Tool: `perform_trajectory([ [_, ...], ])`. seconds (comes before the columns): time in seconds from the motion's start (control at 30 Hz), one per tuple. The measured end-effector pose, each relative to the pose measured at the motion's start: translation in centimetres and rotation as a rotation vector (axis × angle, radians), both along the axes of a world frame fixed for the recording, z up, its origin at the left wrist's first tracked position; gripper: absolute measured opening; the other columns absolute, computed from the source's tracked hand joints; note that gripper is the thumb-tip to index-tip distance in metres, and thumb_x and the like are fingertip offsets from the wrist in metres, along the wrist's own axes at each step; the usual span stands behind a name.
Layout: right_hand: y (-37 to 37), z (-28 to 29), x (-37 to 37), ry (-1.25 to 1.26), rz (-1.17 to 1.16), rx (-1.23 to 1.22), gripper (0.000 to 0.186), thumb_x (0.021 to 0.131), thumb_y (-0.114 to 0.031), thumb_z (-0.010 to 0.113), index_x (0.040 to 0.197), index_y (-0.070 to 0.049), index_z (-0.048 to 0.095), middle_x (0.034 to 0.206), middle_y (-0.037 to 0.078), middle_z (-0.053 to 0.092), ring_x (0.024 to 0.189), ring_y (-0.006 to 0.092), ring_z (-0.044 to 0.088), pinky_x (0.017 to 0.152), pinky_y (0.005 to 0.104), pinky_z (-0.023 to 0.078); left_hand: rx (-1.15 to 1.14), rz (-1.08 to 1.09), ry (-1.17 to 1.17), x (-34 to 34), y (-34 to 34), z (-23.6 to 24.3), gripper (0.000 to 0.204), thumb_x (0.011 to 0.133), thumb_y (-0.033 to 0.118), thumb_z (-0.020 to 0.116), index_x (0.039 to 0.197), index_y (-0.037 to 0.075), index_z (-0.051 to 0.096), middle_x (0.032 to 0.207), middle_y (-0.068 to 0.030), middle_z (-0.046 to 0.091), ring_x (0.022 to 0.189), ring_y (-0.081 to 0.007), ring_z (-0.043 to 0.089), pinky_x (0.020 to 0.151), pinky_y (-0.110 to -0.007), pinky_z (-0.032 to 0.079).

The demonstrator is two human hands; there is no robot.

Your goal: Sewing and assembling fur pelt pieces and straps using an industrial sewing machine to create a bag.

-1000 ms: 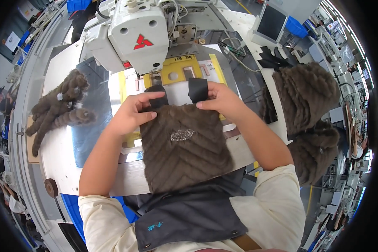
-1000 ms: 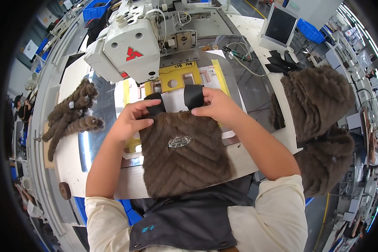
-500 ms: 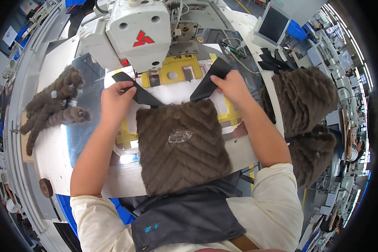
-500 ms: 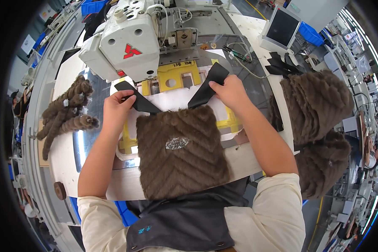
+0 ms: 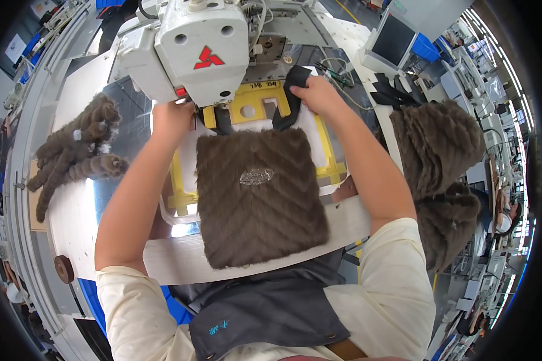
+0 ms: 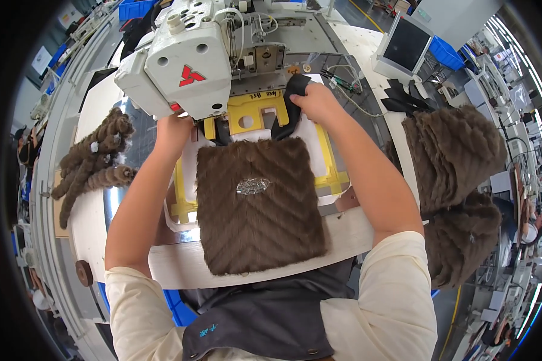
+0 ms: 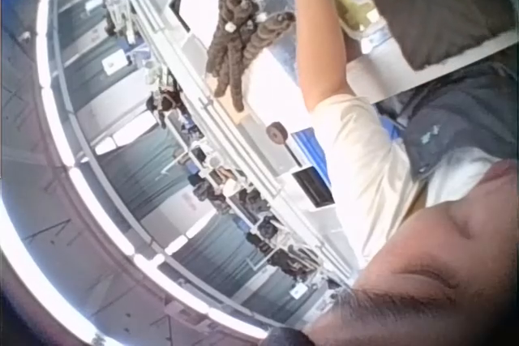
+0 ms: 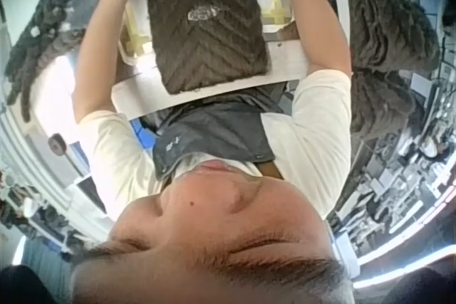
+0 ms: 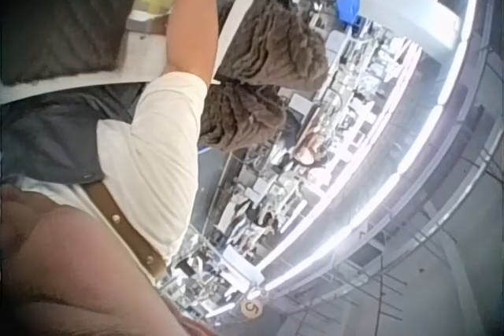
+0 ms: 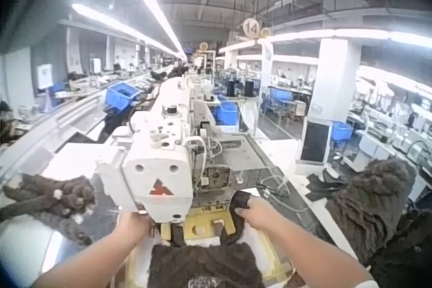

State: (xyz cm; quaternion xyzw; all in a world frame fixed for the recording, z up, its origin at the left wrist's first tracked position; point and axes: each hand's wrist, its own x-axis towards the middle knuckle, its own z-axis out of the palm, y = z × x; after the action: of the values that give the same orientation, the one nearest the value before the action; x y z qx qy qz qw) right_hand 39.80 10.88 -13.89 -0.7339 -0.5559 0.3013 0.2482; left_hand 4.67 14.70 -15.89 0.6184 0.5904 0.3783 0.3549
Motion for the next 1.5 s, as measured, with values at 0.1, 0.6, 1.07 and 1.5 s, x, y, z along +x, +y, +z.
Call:
perform_trajectory([
  [0.1, -0.8, 0.0, -0.7, 0.251, -0.094, -0.021, 0.057, 0.092, -0.031, 0.076, 0.134, 0.003, 0.06, 0.094, 0.018, 0.073, 0.076, 0.0322, 0.072, 0.07, 0.0424, 0.056, 0.078, 0.045, -0.04, -0.6, -0.8, -0.7, 0.043, 0.088, 0.006, 0.073, 0.13, -0.002, 0.063, 0.119, -0.0153, 0.071, 0.101, -0.0213, 0.07, 0.085, -0.035, 0.056],
  [0.6, -15.5, 1.0, -2.1, 0.806, -0.118, -0.11, 0.043, 0.094, -0.01, 0.072, 0.132, -0.007, 0.052, 0.127, 0.006, 0.056, 0.091, 0.0118, 0.06, 0.073, 0.0313, 0.053, -0.618, -0.106, -0.592, -2.6, -13.5, 4.4, 0.058, 0.095, 0.008, 0.074, 0.145, 0.004, 0.046, 0.121, -0.0127, 0.062, 0.104, -0.0185, 0.061, 0.087, -0.032, 0.051],
  [1.07, -16.8, 1.8, -1.3, 0.086, -0.05, -0.024, 0.041, 0.091, -0.007, 0.072, 0.129, -0.004, 0.058, 0.075, 0.002, 0.058, 0.07, 0.0113, 0.056, 0.067, 0.0275, 0.046, 0.282, -0.568, 0.48, 2.7, -14.9, 1.3, 0.037, 0.096, 0.014, 0.066, 0.131, 0.004, 0.066, 0.08, -0.0147, 0.069, 0.073, -0.037, 0.07, 0.067, -0.048, 0.056],
  [1.5, -10.7, 2.3, -2.3, 0.884, -0.109, -0.218, 0.032, 0.087, 0.003, 0.077, 0.118, 0.001, 0.068, 0.108, 0.009, 0.074, 0.095, 0.0169, 0.071, 0.089, 0.0326, 0.058, 0.384, -0.563, 0.461, 1.9, -14.5, 0.4, 0.04, 0.092, 0.011, 0.07, 0.131, 0.003, 0.064, 0.074, -0.0118, 0.065, 0.067, -0.0329, 0.067, 0.062, -0.044, 0.054],
])
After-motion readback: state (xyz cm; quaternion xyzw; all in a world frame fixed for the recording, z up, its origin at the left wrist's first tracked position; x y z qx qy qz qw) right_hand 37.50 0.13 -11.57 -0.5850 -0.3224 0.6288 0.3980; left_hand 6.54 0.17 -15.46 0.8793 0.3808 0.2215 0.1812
